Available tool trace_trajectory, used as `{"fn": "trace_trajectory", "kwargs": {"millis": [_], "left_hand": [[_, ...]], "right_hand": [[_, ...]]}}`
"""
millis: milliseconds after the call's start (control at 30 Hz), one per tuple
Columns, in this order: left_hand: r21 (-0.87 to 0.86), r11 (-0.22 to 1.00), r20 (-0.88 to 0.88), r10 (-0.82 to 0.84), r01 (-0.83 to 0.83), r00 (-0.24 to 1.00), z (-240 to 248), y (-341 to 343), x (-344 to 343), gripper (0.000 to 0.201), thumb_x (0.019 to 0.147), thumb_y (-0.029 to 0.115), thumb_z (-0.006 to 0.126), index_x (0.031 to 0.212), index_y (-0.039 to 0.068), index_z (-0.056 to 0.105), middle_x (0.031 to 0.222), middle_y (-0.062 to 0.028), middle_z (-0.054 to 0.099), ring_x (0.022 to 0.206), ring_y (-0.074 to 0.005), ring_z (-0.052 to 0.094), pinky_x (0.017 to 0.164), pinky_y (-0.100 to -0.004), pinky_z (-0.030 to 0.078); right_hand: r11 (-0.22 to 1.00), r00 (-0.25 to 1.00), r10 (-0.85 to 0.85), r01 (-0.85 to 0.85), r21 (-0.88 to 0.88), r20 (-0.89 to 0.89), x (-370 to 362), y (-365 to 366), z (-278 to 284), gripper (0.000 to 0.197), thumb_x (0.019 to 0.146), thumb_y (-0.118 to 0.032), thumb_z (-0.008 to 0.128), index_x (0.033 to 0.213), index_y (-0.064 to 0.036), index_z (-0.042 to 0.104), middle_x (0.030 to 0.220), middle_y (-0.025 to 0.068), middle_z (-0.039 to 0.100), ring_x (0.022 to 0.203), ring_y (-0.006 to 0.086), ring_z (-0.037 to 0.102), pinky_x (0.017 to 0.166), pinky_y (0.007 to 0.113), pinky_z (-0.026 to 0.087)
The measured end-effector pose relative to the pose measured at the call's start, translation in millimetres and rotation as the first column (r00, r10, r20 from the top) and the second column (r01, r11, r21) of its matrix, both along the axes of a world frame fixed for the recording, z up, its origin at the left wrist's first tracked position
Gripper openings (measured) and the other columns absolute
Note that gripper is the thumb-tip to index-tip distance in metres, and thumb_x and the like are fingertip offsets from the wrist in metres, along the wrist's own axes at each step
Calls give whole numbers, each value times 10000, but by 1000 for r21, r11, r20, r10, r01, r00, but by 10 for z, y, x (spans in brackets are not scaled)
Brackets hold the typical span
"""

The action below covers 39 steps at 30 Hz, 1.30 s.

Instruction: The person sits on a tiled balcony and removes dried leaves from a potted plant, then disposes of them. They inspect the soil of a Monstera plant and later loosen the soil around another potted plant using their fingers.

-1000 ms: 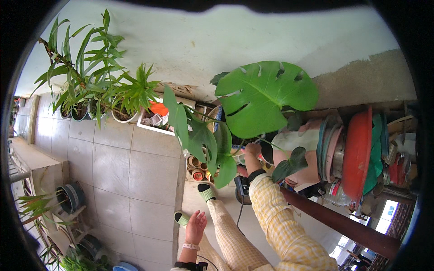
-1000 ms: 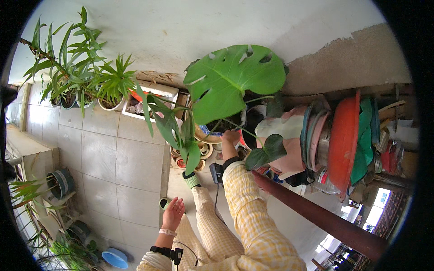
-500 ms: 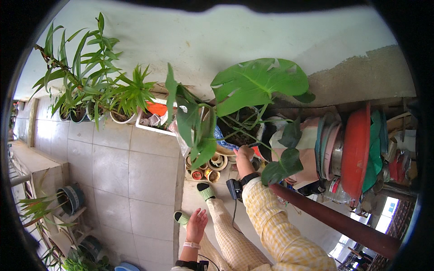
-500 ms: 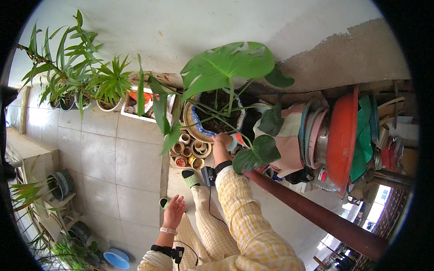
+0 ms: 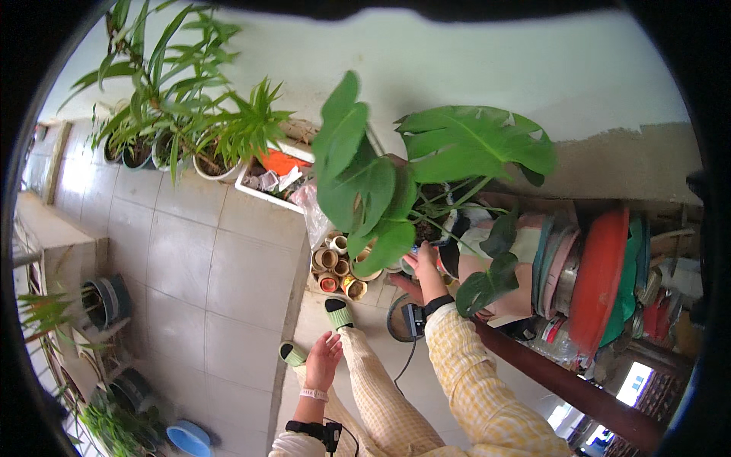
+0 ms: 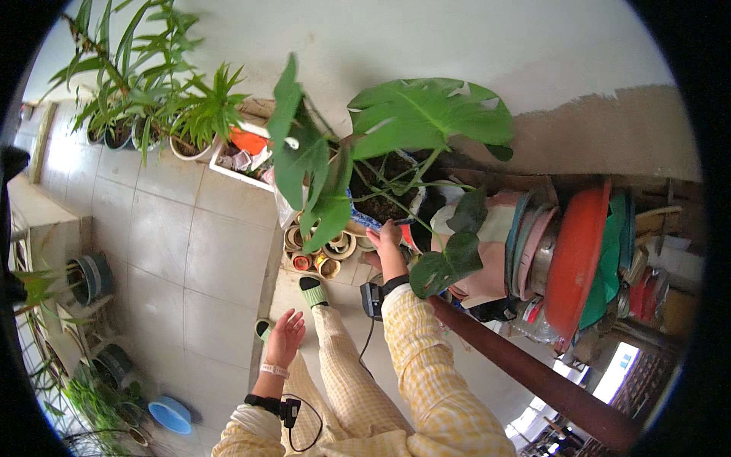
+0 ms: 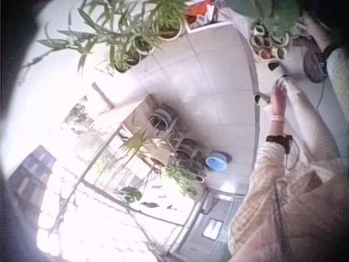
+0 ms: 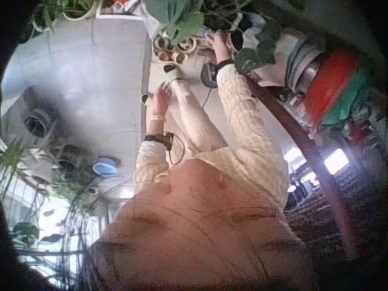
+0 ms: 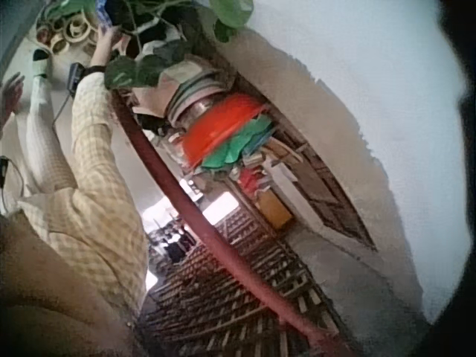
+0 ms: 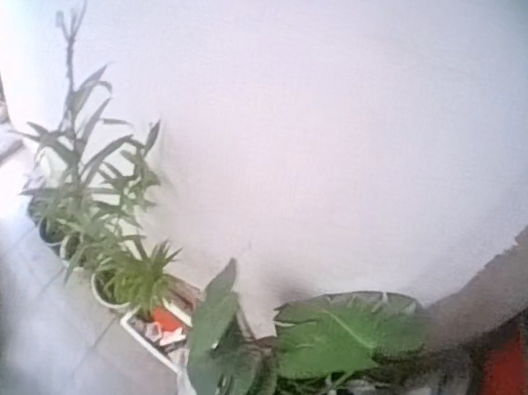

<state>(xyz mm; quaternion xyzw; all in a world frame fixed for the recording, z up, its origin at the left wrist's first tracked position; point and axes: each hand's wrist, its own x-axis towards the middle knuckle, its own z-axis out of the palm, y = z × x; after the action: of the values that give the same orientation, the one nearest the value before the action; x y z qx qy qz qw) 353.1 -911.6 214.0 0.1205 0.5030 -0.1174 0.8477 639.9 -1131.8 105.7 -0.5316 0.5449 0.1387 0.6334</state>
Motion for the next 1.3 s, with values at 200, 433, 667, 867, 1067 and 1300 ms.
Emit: {"fn": "trace_trajectory", "kwargs": {"millis": [200, 433, 667, 867, 1067, 1300], "left_hand": [[-68, 997, 35, 35, -33, 999, -81, -211, -91, 348, 907, 284, 472, 1185, 76, 444, 1093, -63, 556, 955, -167, 530, 878, -307, 416], [-59, 990, -19, 124, -125, 992, -131, -215, -322, 340, 924, 292, 456, 1172, 61, 460, 1088, -69, 572, 916, -147, 557, 846, -294, 443], [-11, 980, -69, 196, -197, 978, -163, 39, -657, 323, 914, 286, 458, 1154, 68, 466, 1080, -81, 575, 912, -165, 553, 845, -302, 434], [38, 981, -97, 191, -188, 977, -215, 139, -870, 320, 925, 298, 430, 1150, 74, 472, 1060, -61, 582, 907, -154, 551, 836, -293, 435], [33, 980, -90, 200, -197, 976, -204, 113, -944, 327, 934, 279, 430, 1170, 52, 451, 1093, -83, 566, 923, -148, 551, 845, -289, 440], [26, 981, -96, 196, -194, 976, -207, 26, -958, 321, 930, 269, 431, 1165, 51, 453, 1079, -82, 577, 896, -147, 558, 828, -282, 446]], "right_hand": [[980, 980, 198, -197, 32, -9, 8, 10, 185, 415, 947, -366, 321, 1073, 26, 377, 863, 211, 588, 667, 323, 636, 534, 366, 575], [994, 989, 19, -3, -108, 144, 222, 257, -99, 367, 931, -300, 358, 1059, 42, 394, 894, 215, 572, 653, 310, 628, 510, 341, 573], [967, 964, -151, 190, -172, 217, 140, 23, -287, 321, 914, -233, 395, 1045, 59, 411, 926, 218, 557, 639, 296, 619, 487, 316, 571], [939, 943, -214, 270, -211, 253, 209, -144, -435, 284, 900, -176, 427, 1033, 74, 426, 953, 221, 544, 627, 284, 612, 466, 295, 570], [849, 890, -365, 439, -294, 275, 353, -70, -767, 225, 900, -96, 411, 946, 119, 462, 883, 209, 562, 553, 270, 601, 440, 276, 568], [880, 886, -410, 447, -159, 219, 340, -86, -625, 263, 915, -173, 425, 896, 83, 483, 822, 204, 597, 575, 283, 617, 463, 320, 571]]}}
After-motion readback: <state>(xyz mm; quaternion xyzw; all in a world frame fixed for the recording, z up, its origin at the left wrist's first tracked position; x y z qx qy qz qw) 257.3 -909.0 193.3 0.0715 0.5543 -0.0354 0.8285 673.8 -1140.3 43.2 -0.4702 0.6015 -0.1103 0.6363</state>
